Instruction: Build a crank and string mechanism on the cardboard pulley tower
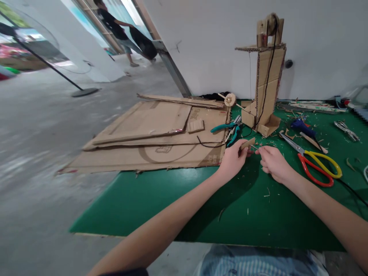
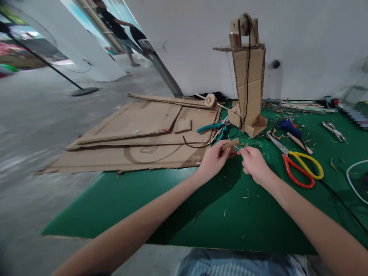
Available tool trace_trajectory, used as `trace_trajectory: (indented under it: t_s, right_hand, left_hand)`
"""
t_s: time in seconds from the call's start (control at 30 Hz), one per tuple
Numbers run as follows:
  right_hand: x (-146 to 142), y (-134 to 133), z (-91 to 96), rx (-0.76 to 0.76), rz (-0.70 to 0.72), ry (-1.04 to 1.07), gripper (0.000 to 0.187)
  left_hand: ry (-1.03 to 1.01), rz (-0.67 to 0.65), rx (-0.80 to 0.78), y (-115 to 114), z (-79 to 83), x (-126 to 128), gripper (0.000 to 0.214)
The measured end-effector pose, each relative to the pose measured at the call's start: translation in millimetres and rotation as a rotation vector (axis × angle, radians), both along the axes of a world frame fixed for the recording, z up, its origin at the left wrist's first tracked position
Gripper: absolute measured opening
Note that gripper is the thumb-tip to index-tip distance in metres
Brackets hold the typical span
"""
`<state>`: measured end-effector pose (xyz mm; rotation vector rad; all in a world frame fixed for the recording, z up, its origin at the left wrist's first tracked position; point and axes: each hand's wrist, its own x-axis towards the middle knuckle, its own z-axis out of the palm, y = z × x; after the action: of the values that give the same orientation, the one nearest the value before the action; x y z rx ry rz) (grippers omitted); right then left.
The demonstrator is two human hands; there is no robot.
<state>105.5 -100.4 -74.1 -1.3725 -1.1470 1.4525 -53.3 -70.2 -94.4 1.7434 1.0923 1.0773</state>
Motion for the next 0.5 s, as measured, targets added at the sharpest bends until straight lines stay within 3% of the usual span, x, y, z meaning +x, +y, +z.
trace_trajectory:
  t_s: [0.07, 0.1, 0.23, 0.37, 0.43, 0.5]
  right_hand:
    - [0, -1, 0.6, -0.063, 0.025, 0.031, 0.023]
    - [1, -1, 0.3, -0.003, 0.046, -0.053, 0.024]
    - [7, -2, 0.4, 0.475, 0.179, -0.751, 0.024]
    - [7, -7, 8.1, 0.611, 0.35, -1.376, 0.028]
    - [5, -8, 11.0, 0.613, 0.369, -1.447, 0.031]
    - [3, -7, 10.7, 0.587, 0.328, -1.331, 0.028]
  left_hand:
    - [0.032, 0.01, 0.023, -1, 1.0, -1, 0.024]
    - [0.045, 0.014, 0.023, -1, 1.4, -1, 0.025]
    - [0.049, 0.019, -0.017, -1, 2.1, 0, 0.025]
    - [-0.005, 0.023, -0.054, 0, 1.0, 1, 0.024]
    - [-0.015, 0.032, -0.05, -1, 1.3, 1, 0.024]
    - [0.011, 0.043, -0.025, -2, 2.4, 0, 0.023]
